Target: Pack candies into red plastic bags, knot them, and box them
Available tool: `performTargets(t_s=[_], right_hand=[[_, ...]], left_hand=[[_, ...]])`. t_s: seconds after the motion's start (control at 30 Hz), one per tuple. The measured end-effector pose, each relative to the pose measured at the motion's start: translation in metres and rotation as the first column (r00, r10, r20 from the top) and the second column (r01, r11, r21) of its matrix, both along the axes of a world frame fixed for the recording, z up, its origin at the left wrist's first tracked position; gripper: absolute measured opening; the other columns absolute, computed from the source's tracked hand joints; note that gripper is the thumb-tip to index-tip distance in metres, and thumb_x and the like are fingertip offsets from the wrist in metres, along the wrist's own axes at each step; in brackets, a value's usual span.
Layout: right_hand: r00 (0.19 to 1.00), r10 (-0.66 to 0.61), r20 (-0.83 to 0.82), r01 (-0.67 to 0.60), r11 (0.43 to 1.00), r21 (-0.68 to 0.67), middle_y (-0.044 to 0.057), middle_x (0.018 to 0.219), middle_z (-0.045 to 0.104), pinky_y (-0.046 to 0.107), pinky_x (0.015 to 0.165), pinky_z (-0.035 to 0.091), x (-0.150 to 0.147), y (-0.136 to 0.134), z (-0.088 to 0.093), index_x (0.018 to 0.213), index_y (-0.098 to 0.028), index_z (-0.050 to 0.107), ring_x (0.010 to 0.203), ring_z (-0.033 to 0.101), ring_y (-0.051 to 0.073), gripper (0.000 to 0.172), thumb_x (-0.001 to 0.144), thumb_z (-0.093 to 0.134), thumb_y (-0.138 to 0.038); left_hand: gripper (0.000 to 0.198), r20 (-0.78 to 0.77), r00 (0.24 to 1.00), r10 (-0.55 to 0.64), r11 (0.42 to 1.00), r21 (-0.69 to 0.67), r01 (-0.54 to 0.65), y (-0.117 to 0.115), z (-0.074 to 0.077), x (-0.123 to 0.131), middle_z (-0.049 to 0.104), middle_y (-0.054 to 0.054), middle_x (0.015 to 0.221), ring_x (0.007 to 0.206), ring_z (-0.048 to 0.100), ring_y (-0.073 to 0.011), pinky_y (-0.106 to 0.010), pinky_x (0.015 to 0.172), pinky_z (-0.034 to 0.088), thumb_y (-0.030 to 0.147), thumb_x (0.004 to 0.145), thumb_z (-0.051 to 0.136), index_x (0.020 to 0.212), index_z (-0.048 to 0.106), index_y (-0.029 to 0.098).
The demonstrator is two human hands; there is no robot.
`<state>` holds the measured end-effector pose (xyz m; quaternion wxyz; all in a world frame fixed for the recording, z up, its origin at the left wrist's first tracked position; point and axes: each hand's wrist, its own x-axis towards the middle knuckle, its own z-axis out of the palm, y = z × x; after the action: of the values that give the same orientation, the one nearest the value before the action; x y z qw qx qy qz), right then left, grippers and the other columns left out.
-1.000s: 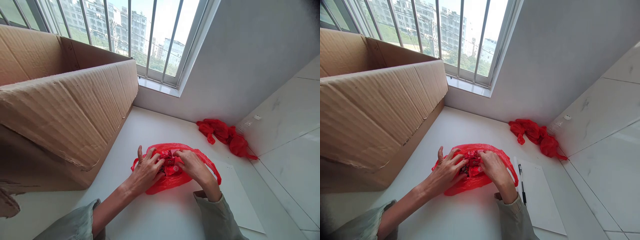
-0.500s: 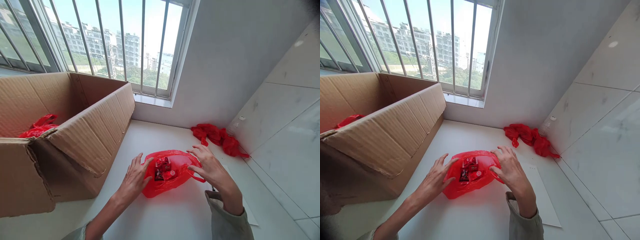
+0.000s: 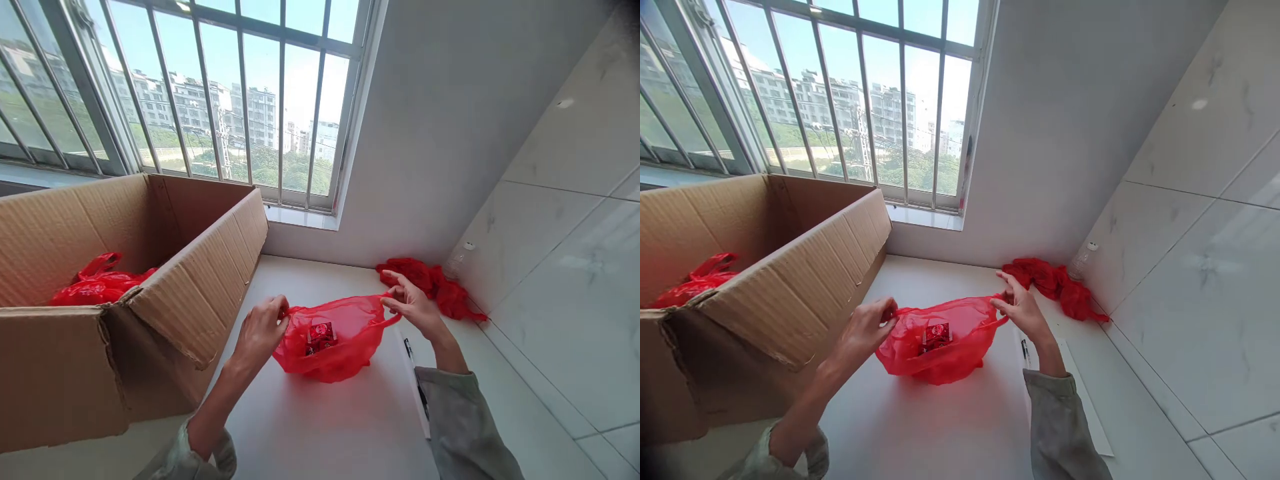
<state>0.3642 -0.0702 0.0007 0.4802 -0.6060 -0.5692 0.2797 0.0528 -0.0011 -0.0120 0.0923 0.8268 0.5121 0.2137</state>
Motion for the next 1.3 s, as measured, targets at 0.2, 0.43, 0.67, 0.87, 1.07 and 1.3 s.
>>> performTargets(t_s=[0.2,0.43,0.67,0.87,1.07,1.3], right_hand=[[0.803,-0.106,-0.586,0.298,0.924,0.241,-0.001,0.090,0.068,0.025,0.067,0.050,-0.017,0.019,0.025,0.119,-0.023,0.053,0.075,0.064,0.013,0.068,0.058,0.083,-0.032],[0.782,-0.120,-0.611,0.442,0.798,0.409,0.004,0.112,0.068,0.028,0.081,0.052,-0.028,0.014,0.029,0.138,-0.026,0.045,0.088,0.065,0.012,0.082,0.063,0.079,-0.026],[0.965,-0.255,-0.066,0.263,0.946,0.188,0.006,0.101,0.074,0.039,0.093,0.050,-0.011,0.014,-0.005,0.129,-0.019,0.059,0.095,0.068,0.020,0.055,0.076,0.066,-0.032],[0.939,-0.241,0.247,0.247,0.969,0.007,0.003,0.089,0.075,0.037,0.076,0.053,0.002,-0.004,-0.001,0.120,-0.022,0.066,0.076,0.069,0.020,0.045,0.079,0.064,-0.040],[0.925,-0.227,-0.306,0.274,0.954,0.120,-0.005,0.066,0.064,0.021,0.045,0.044,0.009,0.005,0.018,0.127,-0.021,0.057,0.050,0.054,0.010,0.068,0.067,0.078,-0.047],[0.822,-0.195,-0.534,0.389,0.878,0.279,-0.002,0.081,0.065,0.026,0.067,0.057,0.001,0.017,0.019,0.095,-0.021,0.067,0.073,0.063,0.012,0.043,0.058,0.085,-0.036]], left_hand=[[0.013,0.116,0.992,0.048,0.993,0.101,-0.060,0.023,0.042,0.007,0.062,-0.003,0.075,0.071,0.060,-0.0206,-0.029,0.065,0.040,0.026,0.092,0.042,0.086,0.053,0.022],[0.015,0.201,0.967,0.154,0.967,0.172,-0.190,0.031,0.079,0.007,0.063,-0.005,0.075,0.073,0.062,-0.0241,-0.028,0.062,0.035,0.031,0.096,0.042,0.099,0.054,0.022],[0.006,0.111,0.994,0.010,1.000,-0.030,-0.007,0.024,0.060,-0.005,0.059,0.001,0.060,0.060,0.057,-0.0185,-0.025,0.055,0.033,0.022,0.077,0.064,0.071,0.060,0.022],[0.015,0.214,0.972,-0.096,0.981,-0.148,0.129,0.010,0.055,-0.020,0.060,0.003,0.060,0.055,0.055,-0.0150,-0.024,0.053,0.037,0.037,0.080,0.061,0.083,0.065,0.022],[0.041,0.787,0.616,0.012,0.939,-0.221,0.264,0.017,0.061,-0.004,0.055,0.005,0.063,0.046,0.050,-0.0100,-0.020,0.042,0.039,0.050,0.073,0.073,0.096,0.061,0.018],[0.046,0.903,0.429,0.030,0.969,-0.131,0.208,0.017,0.059,0.004,0.059,0.001,0.077,0.064,0.059,-0.0131,-0.025,0.058,0.052,0.054,0.074,0.071,0.099,0.056,0.017]])
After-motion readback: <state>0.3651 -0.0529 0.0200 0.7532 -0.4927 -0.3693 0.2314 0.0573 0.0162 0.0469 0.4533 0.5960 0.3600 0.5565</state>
